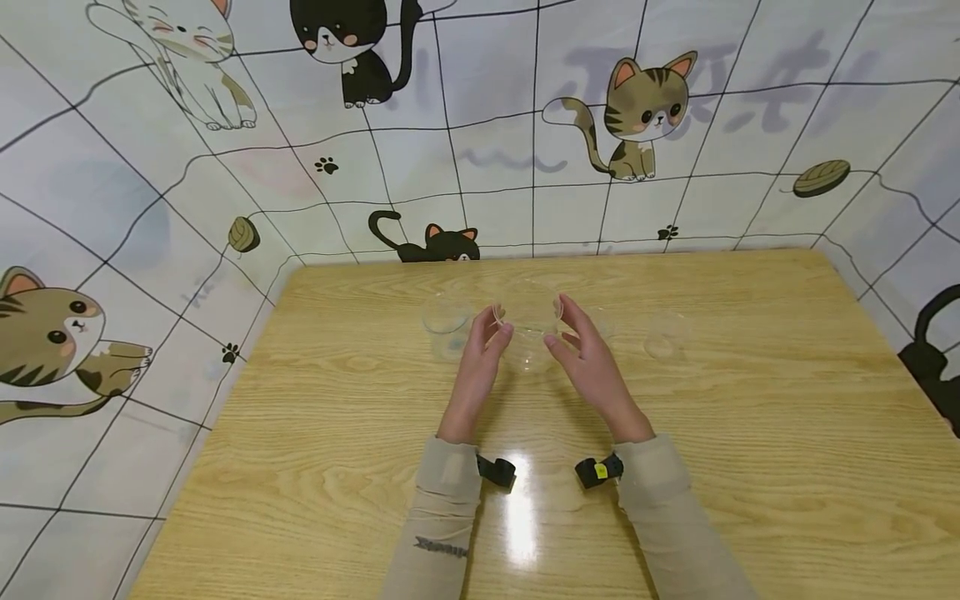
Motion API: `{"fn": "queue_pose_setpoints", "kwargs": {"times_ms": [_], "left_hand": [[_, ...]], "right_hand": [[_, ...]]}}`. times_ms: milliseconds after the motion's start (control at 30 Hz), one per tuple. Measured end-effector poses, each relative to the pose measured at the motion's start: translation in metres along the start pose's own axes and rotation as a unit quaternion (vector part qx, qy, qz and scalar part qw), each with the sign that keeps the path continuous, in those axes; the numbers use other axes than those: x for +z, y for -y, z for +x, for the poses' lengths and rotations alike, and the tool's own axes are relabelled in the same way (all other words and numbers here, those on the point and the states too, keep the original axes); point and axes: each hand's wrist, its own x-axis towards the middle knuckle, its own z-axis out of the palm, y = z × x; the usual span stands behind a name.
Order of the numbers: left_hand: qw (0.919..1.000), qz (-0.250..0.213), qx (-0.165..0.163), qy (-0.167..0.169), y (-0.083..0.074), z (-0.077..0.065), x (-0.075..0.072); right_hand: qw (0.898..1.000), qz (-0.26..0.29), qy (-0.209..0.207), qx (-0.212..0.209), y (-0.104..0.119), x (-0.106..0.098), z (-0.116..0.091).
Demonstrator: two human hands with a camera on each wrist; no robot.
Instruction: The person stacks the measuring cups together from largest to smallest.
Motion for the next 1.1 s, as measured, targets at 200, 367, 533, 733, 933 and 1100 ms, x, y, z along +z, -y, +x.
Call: {"fn": "queue_pose_setpoints", "kwargs": {"times_ms": [200,367,533,733,933,1100], "left_hand": [[0.9998,-0.009,0.011,0.01,0.008,0.002,0.001],[0.9997,-0.014,0.013,0.017,0.024,0.009,0.002],[0.9994,-0.017,0.006,0.028,0.026,0.01,0.001],[0.9987,-0.017,0.008,0.047,0.015,0.005,-0.001],[0.9975,-0.01,0.033,0.062,-0.001,-0.004,-0.003],[0.9965,-0.012,0.038,0.074,0.0,-0.003,-0.005]], "right_hand": [[1.0,0.001,-0.015,-0.013,-0.002,0.001,0.0],[1.0,0.015,-0.007,-0.004,0.0,-0.001,-0.001],[0.999,0.027,0.006,0.02,0.011,-0.003,-0.002],[0.999,0.035,0.013,0.026,0.033,-0.006,-0.006],[0.999,0.033,0.016,0.029,0.034,-0.007,-0.006],[0.999,0.031,0.017,0.037,0.028,-0.008,-0.005]]}}
